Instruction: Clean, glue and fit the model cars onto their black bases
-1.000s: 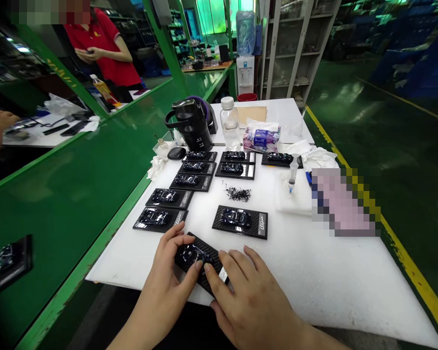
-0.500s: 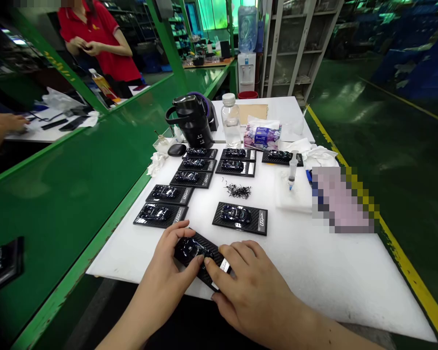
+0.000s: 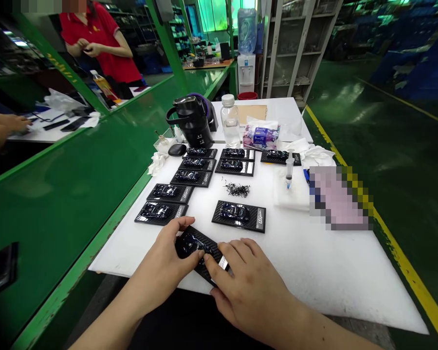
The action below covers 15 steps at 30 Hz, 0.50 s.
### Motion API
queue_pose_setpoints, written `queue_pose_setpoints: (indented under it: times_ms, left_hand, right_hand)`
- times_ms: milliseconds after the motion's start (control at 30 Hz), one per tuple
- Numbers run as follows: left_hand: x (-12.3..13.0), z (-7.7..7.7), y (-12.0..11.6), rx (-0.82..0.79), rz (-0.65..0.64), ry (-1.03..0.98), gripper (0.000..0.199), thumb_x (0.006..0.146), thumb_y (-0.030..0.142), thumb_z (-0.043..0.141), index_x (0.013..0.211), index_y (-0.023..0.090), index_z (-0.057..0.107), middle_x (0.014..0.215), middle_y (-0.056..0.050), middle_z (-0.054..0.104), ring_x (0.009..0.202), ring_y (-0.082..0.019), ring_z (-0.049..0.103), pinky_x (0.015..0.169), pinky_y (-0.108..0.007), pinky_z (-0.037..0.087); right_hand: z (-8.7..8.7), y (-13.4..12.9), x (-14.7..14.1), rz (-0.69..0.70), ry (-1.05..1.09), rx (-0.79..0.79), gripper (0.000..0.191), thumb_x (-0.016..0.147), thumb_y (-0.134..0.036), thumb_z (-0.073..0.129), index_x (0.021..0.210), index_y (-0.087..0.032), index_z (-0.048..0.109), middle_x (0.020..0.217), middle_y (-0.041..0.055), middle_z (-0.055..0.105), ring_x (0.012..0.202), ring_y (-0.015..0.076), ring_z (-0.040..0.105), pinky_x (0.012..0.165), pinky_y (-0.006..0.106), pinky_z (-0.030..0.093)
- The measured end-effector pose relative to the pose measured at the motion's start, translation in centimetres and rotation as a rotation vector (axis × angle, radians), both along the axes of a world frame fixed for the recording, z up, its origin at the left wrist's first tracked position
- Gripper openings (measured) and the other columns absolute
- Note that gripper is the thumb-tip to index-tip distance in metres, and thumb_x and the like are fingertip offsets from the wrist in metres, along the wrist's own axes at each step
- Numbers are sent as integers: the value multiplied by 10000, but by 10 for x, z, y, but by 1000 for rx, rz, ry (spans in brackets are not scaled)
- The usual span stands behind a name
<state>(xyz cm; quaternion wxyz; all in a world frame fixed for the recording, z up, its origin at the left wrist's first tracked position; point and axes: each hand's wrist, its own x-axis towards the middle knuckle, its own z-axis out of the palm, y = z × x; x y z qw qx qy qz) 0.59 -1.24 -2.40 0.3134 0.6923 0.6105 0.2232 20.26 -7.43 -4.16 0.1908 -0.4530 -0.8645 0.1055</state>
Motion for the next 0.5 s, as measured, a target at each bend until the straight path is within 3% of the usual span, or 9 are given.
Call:
queue_pose_setpoints:
  times_ms: [133, 300, 500]
  left_hand:
    - [-3, 3, 4, 26, -65, 49, 592, 764, 262, 659, 1324, 212, 472, 1342, -114, 538, 1283, -304, 495, 1094, -521, 401]
    - [-4, -3, 0, -58, 0, -79, 610, 801, 292, 649, 1372, 246, 438, 1387, -95, 524, 1288, -284, 504, 1089, -494, 417]
    - [-2, -10, -10, 6, 27, -91, 606, 819, 299, 637, 1384, 215, 435, 1385, -122, 524, 1326, -309, 468, 1120, -537, 365]
  right_hand:
    - [0, 0, -3, 9, -40, 33, 463, 901, -226, 557, 1361, -179, 534, 1235, 127, 598, 1102, 280, 532, 972, 472, 461]
    - [3, -1, -7, 35, -120, 89, 462, 894, -175, 543, 1351, -110, 539, 1220, 167, 605, 1071, 284, 555, 913, 420, 505]
    - [3, -2, -6, 18, -76, 66, 467, 890, -184, 566, 1353, -128, 530, 1194, 152, 616, 1054, 266, 559, 918, 411, 505]
